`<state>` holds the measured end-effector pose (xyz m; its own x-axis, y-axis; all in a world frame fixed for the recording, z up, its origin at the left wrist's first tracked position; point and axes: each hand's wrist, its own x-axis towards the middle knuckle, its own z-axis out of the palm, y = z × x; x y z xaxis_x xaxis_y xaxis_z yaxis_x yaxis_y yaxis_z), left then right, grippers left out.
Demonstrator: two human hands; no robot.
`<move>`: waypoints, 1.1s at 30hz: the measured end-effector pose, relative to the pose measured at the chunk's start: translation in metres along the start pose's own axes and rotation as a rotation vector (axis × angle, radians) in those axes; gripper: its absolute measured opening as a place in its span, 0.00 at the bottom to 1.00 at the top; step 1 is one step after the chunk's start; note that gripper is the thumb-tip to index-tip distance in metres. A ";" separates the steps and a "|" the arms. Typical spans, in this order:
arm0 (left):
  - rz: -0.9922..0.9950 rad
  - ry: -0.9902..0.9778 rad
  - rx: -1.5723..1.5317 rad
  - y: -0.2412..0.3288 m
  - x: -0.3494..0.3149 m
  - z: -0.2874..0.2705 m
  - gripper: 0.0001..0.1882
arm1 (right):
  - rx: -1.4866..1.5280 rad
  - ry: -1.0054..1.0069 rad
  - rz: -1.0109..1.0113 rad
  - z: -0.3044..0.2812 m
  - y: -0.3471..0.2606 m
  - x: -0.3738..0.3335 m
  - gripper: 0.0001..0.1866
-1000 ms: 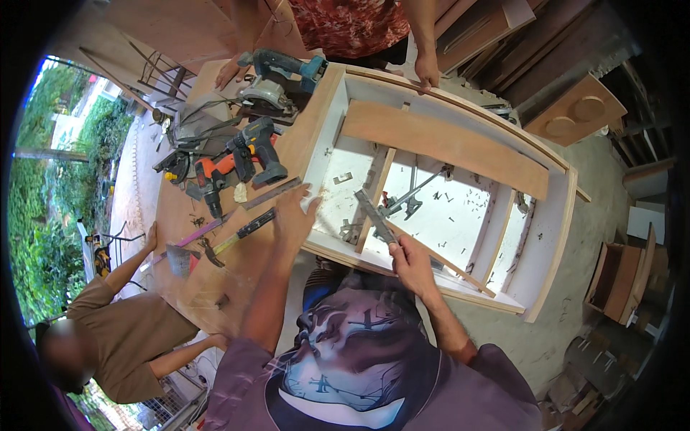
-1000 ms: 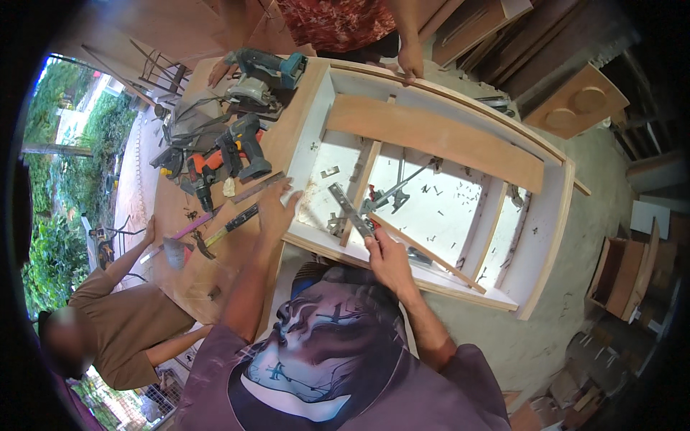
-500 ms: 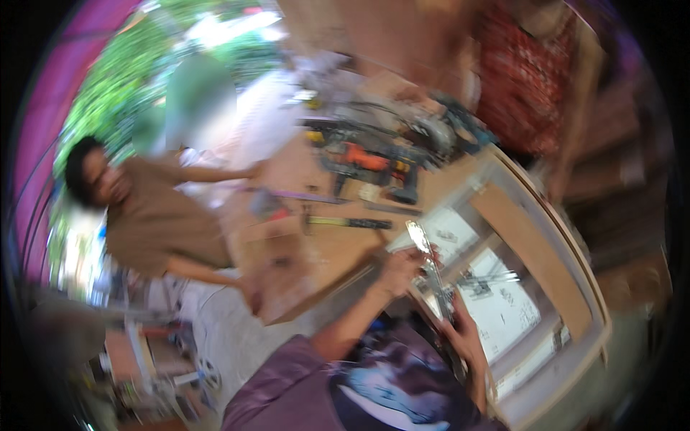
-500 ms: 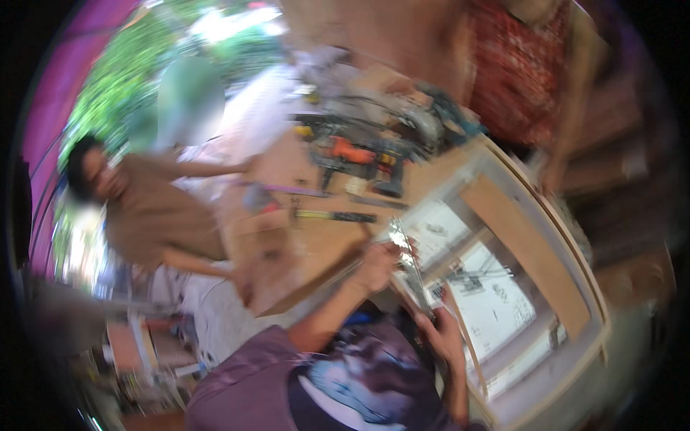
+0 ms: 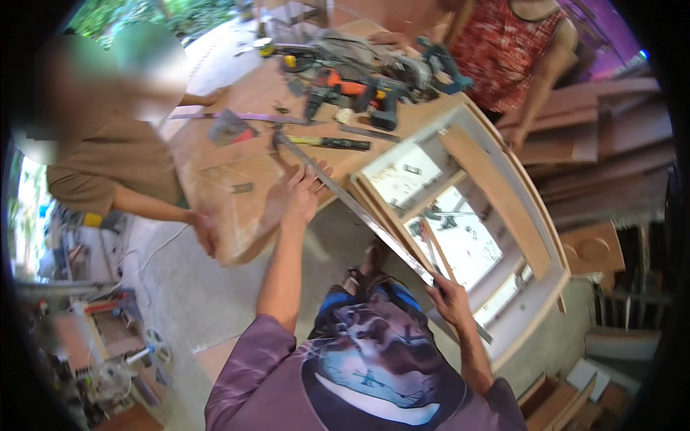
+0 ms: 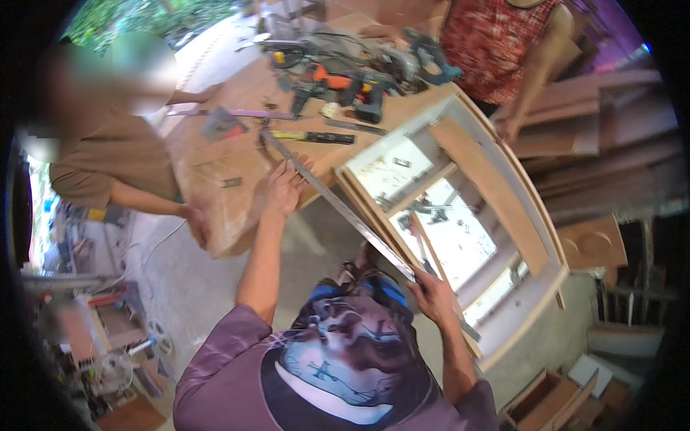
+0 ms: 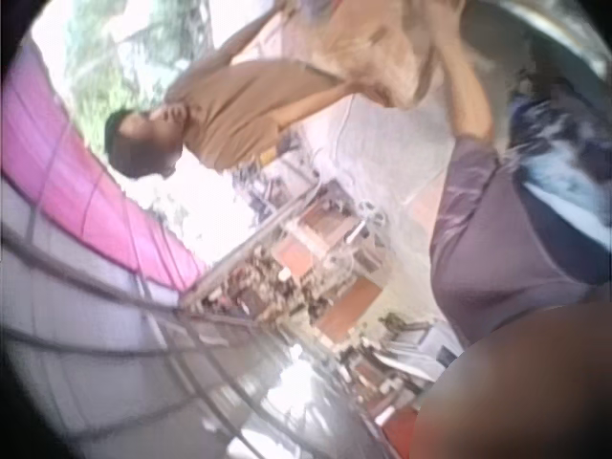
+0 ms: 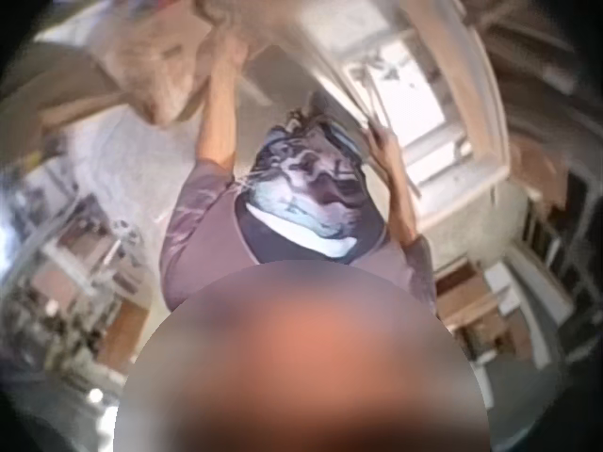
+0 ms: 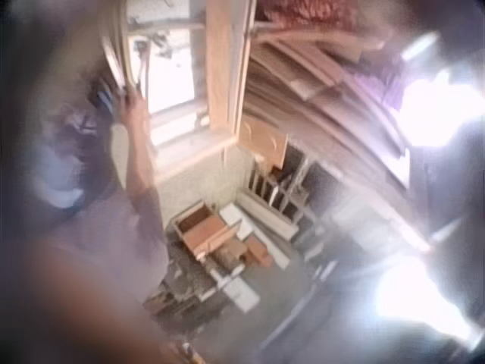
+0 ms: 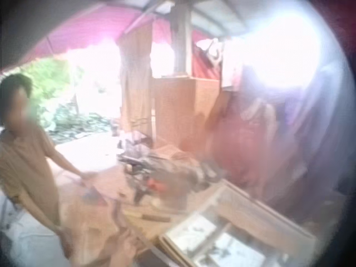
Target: The person hammers nails into a metal strip attached to a wooden frame using a hammer. They repeatedly position the strip, tap nails, and adjust the frame while another person assists by holding the frame steady.
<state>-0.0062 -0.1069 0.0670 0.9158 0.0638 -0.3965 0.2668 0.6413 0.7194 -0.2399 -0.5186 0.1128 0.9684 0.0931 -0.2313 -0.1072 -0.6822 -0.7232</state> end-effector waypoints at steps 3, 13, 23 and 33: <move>-0.073 -0.050 0.016 -0.044 -0.027 0.018 0.19 | 0.014 0.031 -0.135 0.017 -0.031 0.016 0.21; -0.117 -0.057 0.060 -0.126 -0.091 0.025 0.22 | 0.098 0.008 0.041 0.049 -0.027 0.024 0.20; -0.057 0.090 0.223 -0.144 -0.086 0.062 0.23 | 0.371 -0.148 0.347 0.043 0.025 0.048 0.24; 0.019 0.215 0.341 -0.175 -0.076 0.092 0.16 | 0.471 -0.287 0.387 0.010 0.048 0.071 0.24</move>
<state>-0.0944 -0.2943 0.0241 0.8477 0.2550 -0.4651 0.3674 0.3502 0.8616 -0.1780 -0.5375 0.0556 0.7490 0.1390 -0.6478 -0.5844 -0.3221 -0.7448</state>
